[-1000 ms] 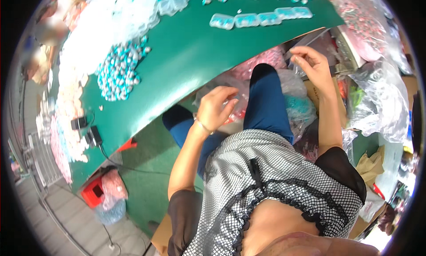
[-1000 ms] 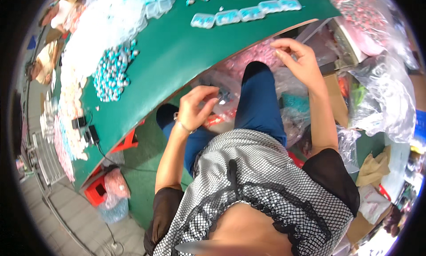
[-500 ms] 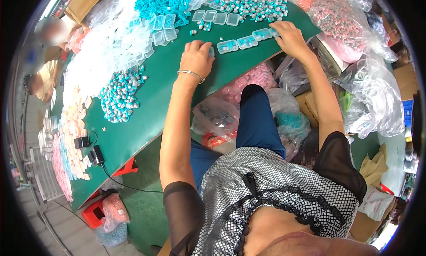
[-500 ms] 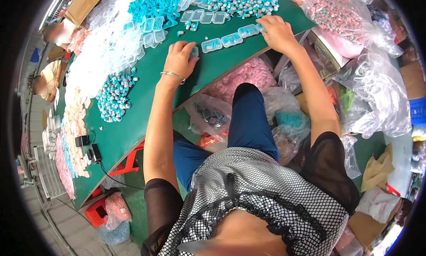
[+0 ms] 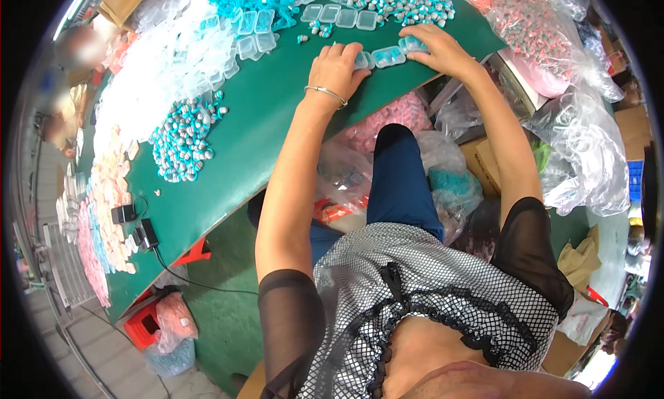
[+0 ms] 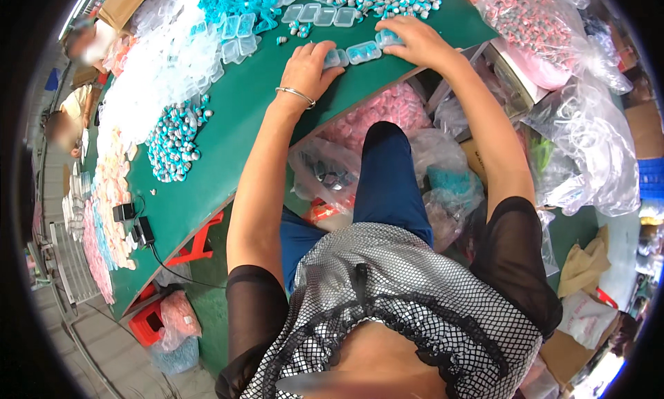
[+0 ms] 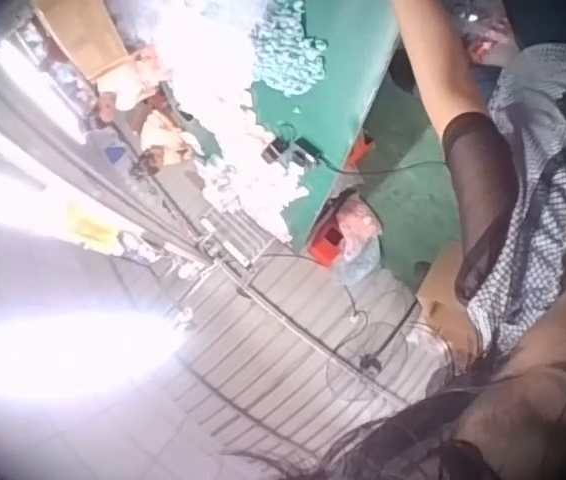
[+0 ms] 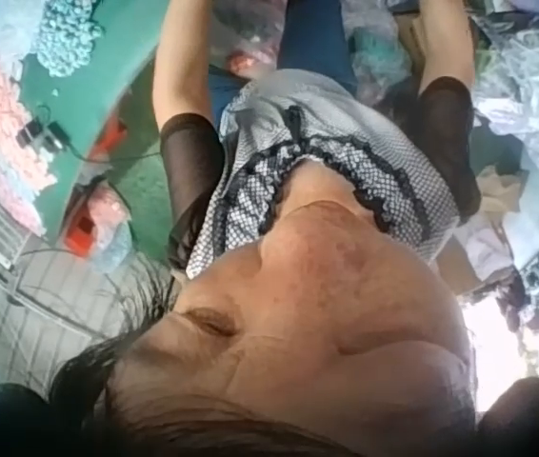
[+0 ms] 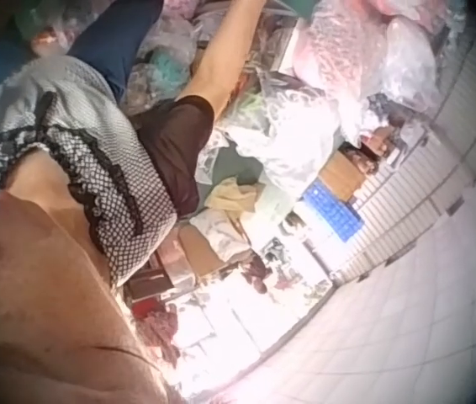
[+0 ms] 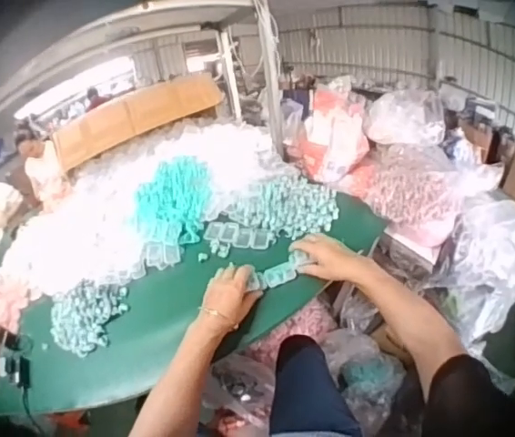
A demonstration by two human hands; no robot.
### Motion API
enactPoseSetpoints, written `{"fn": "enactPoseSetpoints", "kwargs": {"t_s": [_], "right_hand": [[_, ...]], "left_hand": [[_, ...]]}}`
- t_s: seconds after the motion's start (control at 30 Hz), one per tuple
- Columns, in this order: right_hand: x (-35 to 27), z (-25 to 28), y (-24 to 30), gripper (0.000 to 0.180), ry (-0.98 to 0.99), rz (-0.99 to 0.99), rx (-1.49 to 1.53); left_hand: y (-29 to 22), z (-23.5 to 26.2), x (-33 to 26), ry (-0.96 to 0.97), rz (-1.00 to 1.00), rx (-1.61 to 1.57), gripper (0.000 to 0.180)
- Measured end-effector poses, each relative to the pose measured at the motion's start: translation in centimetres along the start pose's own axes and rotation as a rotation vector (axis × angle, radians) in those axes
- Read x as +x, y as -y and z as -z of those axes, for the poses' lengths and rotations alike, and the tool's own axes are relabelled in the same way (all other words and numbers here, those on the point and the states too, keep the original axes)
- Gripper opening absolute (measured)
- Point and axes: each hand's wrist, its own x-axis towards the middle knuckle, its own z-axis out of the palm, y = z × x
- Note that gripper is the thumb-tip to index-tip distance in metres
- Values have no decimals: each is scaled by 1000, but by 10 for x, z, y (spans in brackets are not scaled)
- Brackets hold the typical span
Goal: Sorting small blue and white plastic components into individual clear containers.
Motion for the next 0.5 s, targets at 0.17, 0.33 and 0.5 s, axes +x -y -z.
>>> {"fn": "enactPoseSetpoints", "kwargs": {"t_s": [0.17,0.33,0.5], "right_hand": [[3,-1,6,42,-114,19,129],[29,5,66,48,164,-6,16],[34,-3,57,48,182,81,5]], "left_hand": [[1,3,-14,-143,4,-133,43],[-8,27,-52,-76,234,-410,44],[-34,57,-119,-61,277,-814,44]]}}
